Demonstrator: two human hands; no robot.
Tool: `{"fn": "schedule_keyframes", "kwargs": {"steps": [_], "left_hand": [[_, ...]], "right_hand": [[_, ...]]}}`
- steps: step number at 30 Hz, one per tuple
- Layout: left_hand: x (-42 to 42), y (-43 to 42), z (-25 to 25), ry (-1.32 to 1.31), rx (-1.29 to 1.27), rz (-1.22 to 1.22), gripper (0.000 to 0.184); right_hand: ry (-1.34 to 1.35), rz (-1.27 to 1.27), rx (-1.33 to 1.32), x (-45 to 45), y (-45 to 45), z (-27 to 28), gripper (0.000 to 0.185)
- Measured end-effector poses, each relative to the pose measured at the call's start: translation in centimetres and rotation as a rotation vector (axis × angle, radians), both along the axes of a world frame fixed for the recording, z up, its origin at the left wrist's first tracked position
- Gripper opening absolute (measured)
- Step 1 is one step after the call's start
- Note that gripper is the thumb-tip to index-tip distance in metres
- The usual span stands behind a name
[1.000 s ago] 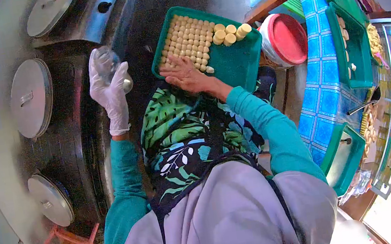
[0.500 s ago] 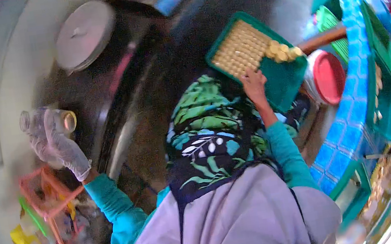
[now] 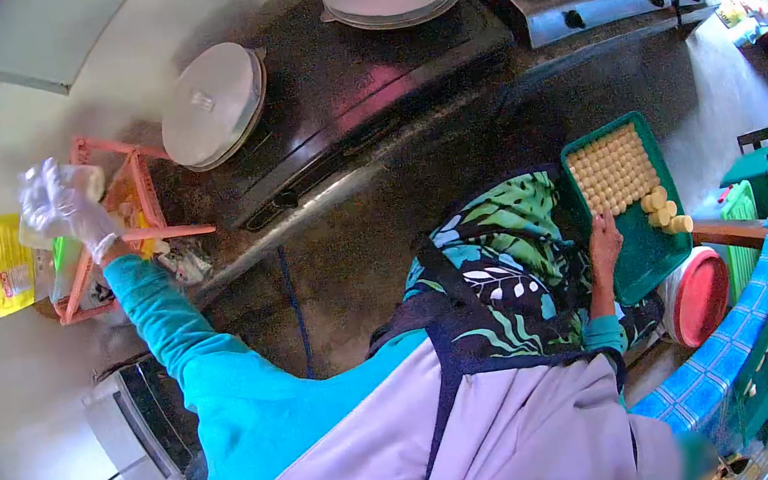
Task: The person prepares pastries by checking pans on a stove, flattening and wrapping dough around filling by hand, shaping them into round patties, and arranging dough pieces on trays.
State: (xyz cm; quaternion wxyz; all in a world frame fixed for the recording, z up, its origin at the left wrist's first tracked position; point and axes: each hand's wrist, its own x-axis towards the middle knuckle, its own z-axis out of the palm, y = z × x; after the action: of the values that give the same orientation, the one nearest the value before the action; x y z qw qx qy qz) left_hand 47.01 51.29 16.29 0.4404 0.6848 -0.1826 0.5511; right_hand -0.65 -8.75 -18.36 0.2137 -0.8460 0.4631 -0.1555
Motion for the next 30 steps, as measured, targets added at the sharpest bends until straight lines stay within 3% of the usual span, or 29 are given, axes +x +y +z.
{"fn": "schedule_keyframes", "kwargs": {"steps": [1,4,6,8,9,12,15,17,18,21,23,25,26,30], "left_hand": [[0.2,0.5,0.7,-0.069,0.103,0.060,0.032],[0.6,4.4,4.7,-0.140,0.084,0.337,0.031],[4.3,13.1,6.3,-0.237,0.427,0.666,0.031],[7.5,19.2,7.1,-0.268,0.597,0.822,0.030],[8.1,19.5,6.9,-0.237,0.600,0.820,0.027],[8.4,18.0,4.5,0.022,0.156,0.540,0.017],[7.6,16.0,2.9,0.107,-0.109,0.466,0.014],[7.2,16.3,2.7,0.059,-0.217,0.463,0.019],[7.7,17.6,3.2,-0.051,-0.259,0.436,0.046],[6.0,18.9,5.0,-0.075,-0.378,0.313,0.038],[5.1,19.3,5.3,-0.085,-0.434,0.246,0.034],[5.3,19.7,5.1,0.095,-0.137,0.534,0.041],[7.0,21.7,4.4,0.084,-0.149,0.395,0.041],[8.8,23.4,3.3,0.036,-0.036,0.369,0.031]], "right_hand": [[0.001,0.002,-0.007,0.0,0.1,0.6,0.038],[0.148,0.221,-0.165,-0.6,-0.3,0.4,0.039],[0.166,0.125,0.102,-0.7,-1.0,-0.5,0.039],[0.151,0.144,0.001,-0.8,-0.7,-0.4,0.037],[0.128,0.151,-0.101,-0.9,-0.5,-0.2,0.035],[0.081,0.173,-0.067,-1.1,-0.1,0.1,0.035],[0.047,0.193,-0.058,-1.3,-0.3,-0.3,0.031],[0.085,0.231,-0.136,-1.3,-0.2,-0.2,0.027],[0.067,0.246,-0.097,-1.4,-0.4,-0.2,0.027],[0.045,0.290,-0.135,-1.8,-1.2,-0.8,0.027],[0.082,0.276,-0.127,-1.9,-1.4,-1.0,0.027],[0.116,0.263,-0.101,-2.0,-1.0,-0.2,0.027],[0.148,0.245,-0.077,-1.6,-0.8,0.4,0.027],[0.076,0.303,-0.120,-1.9,-1.5,-1.4,0.025]]}}
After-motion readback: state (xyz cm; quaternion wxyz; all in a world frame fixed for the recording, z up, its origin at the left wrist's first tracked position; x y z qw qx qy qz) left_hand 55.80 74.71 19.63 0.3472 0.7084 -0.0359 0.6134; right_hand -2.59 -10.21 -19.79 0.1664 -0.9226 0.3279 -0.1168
